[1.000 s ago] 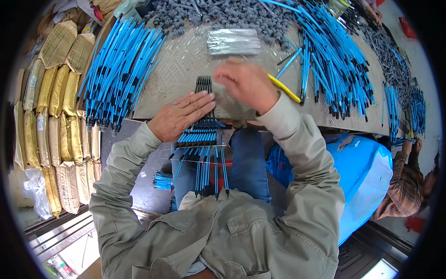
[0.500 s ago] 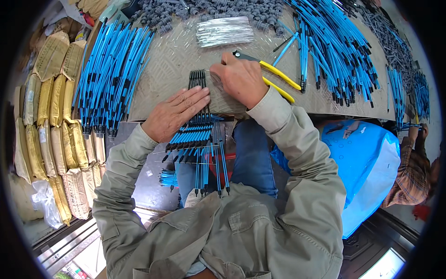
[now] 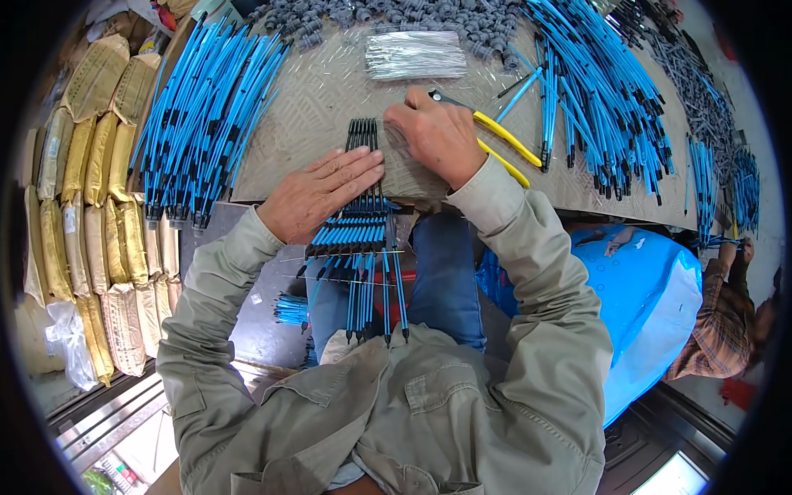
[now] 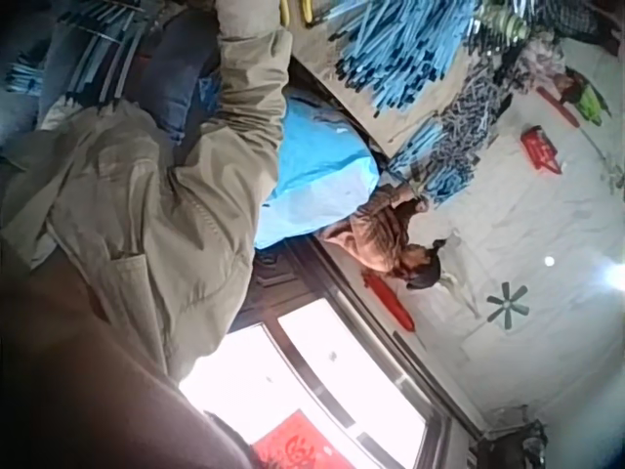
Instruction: Assembling electrical connectors by inserting wires into plastic housings and using a hand tool.
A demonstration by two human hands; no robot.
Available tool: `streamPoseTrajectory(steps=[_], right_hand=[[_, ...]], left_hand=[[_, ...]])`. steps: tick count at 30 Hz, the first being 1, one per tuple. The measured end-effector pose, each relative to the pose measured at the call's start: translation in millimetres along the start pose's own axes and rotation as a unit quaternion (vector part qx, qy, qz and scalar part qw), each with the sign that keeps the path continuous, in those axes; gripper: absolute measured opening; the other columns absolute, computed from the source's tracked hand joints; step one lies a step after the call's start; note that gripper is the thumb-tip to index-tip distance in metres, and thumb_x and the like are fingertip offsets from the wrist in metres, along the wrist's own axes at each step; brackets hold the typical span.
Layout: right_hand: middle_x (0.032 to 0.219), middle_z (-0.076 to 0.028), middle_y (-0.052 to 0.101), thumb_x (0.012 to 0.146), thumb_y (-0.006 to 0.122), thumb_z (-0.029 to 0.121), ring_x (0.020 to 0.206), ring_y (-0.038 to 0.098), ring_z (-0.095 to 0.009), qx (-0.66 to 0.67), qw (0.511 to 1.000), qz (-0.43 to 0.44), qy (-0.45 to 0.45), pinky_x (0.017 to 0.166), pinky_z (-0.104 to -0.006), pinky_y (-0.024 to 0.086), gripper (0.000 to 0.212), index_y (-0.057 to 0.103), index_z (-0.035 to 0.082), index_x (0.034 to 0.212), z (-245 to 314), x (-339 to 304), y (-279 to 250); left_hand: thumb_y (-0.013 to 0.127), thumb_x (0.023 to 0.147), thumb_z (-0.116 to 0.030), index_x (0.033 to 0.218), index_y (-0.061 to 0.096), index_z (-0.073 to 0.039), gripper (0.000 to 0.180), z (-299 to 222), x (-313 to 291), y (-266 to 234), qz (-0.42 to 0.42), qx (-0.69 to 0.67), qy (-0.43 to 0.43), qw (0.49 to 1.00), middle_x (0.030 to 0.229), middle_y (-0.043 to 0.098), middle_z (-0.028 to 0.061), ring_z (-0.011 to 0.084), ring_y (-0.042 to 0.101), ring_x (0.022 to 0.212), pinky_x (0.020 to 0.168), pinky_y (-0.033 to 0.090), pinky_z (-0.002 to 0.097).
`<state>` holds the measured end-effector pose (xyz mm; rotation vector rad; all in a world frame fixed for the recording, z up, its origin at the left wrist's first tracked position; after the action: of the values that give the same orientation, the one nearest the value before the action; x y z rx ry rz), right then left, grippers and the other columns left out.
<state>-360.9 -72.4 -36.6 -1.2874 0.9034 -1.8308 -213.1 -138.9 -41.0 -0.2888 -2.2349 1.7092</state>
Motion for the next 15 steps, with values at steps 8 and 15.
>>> streamPoseTrajectory(steps=[8, 15], right_hand=[[0.084, -0.01, 0.052, 0.083, 0.053, 0.01, 0.071, 0.057, -0.032, 0.092, 0.995, 0.005, -0.028, 0.057, -0.0407, 0.044, 0.009, 0.056, 0.01, 0.091, 6.5, 18.7, 10.2], [0.086, -0.011, 0.05, 0.078, 0.054, 0.008, 0.07, 0.058, -0.03, -0.086, 0.992, 0.071, -0.056, 0.054, -0.0393, 0.046, 0.011, 0.051, 0.006, 0.088, 8.6, 10.6, -5.9]], left_hand=[[0.056, 0.059, 0.001, 0.137, 0.029, -0.004, 0.083, 1.6, -1.6, -0.8, -0.01, -0.013, 0.005, 1.0, 0.144, 0.027, 0.0103, 0.0245, 0.026, 0.133, 0.109, 0.023, 0.038], [0.06, 0.056, -0.003, 0.138, 0.027, -0.004, 0.088, 0.9, -2.9, 1.4, -0.006, -0.011, -0.002, 1.0, 0.145, 0.026, 0.0106, 0.0245, 0.024, 0.134, 0.11, 0.021, 0.0379]])
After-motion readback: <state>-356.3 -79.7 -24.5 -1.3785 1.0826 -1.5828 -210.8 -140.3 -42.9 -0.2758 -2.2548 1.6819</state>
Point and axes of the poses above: each hand's wrist, its own x-axis towards the middle knuckle, its own y-axis out of the palm, z = x × y, the point moved 6 cm from there along x, towards the middle knuckle
